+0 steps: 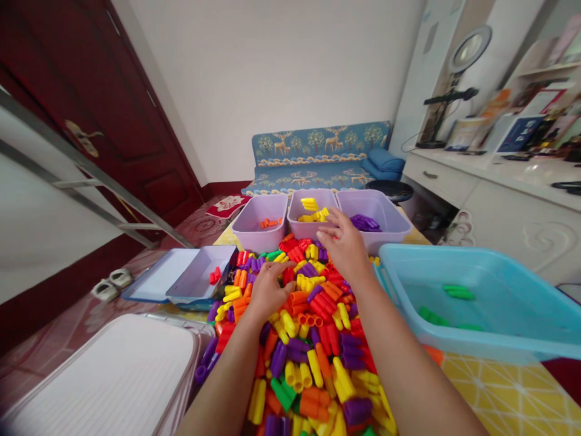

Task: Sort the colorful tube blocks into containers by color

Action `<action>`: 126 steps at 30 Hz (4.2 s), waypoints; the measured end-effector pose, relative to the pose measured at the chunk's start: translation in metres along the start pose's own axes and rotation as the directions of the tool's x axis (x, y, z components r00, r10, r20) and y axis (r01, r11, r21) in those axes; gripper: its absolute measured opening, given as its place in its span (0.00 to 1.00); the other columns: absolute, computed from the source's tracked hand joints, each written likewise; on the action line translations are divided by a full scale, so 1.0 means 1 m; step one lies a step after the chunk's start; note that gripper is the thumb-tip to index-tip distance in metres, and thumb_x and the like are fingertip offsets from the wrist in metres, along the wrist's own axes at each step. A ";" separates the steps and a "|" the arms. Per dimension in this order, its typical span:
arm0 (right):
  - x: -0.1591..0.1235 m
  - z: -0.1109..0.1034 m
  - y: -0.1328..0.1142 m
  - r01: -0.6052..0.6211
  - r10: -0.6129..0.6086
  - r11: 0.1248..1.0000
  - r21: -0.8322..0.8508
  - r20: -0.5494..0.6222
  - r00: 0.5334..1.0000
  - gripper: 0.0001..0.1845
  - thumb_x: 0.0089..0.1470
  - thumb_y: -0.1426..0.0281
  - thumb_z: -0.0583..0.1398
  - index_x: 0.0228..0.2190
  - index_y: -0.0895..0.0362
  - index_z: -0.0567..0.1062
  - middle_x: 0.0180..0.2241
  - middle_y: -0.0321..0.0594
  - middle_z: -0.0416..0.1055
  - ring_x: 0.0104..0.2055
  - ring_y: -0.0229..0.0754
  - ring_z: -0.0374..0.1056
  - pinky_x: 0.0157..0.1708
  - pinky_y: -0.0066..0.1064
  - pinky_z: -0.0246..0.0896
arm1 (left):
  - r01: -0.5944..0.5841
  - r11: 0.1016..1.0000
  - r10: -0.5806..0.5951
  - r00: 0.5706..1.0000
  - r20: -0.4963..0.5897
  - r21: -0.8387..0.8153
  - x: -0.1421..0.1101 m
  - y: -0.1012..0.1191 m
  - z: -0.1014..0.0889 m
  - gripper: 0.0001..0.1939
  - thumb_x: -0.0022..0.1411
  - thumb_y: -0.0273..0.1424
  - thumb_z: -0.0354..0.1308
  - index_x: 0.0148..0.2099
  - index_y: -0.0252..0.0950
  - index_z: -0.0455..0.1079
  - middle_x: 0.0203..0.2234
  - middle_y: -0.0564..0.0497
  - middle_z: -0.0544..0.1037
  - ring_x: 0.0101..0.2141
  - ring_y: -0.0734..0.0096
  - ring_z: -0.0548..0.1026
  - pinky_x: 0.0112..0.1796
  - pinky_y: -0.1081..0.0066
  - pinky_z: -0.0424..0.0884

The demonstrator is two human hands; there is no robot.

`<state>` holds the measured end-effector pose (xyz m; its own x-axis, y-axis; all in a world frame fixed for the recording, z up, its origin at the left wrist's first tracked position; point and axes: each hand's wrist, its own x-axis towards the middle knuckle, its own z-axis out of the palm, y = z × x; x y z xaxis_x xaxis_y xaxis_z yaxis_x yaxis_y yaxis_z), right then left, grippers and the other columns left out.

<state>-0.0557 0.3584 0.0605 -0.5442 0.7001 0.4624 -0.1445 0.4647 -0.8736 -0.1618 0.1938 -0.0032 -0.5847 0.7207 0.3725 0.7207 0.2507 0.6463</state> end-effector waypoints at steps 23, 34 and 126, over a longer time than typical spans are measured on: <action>-0.054 0.018 0.021 0.014 0.139 0.892 -0.451 0.305 0.942 0.09 0.45 0.74 0.60 0.32 0.54 0.77 0.28 0.35 0.72 0.23 0.37 0.64 0.27 0.30 0.61 | 0.054 0.989 -0.053 0.999 0.009 -0.136 0.000 -0.004 0.002 0.13 0.54 0.26 0.57 0.39 0.42 0.78 0.33 0.53 0.81 0.36 0.64 0.77 0.40 0.68 0.69; -0.026 -0.016 0.000 -0.185 0.245 0.939 0.290 -0.183 0.952 0.22 0.39 0.63 0.68 0.39 0.55 0.75 0.31 0.37 0.76 0.30 0.41 0.74 0.31 0.33 0.71 | 0.098 0.992 -0.098 0.995 -0.006 -0.081 -0.001 -0.011 0.008 0.11 0.60 0.33 0.56 0.41 0.40 0.78 0.36 0.51 0.82 0.37 0.65 0.78 0.36 0.70 0.68; 0.001 0.048 0.036 0.373 0.052 0.718 -0.587 0.580 0.813 0.21 0.54 0.56 0.59 0.46 0.55 0.77 0.51 0.47 0.72 0.54 0.54 0.64 0.55 0.46 0.54 | -0.022 0.927 -0.081 0.963 -0.257 -0.374 0.001 -0.018 0.011 0.17 0.61 0.25 0.52 0.51 0.37 0.72 0.49 0.45 0.75 0.51 0.64 0.71 0.55 0.62 0.64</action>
<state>-0.1009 0.3500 0.0218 -0.9294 0.2786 0.2422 0.1784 0.9134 -0.3659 -0.1708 0.1969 -0.0217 -0.7169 0.5081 0.4774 0.5420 -0.0247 0.8400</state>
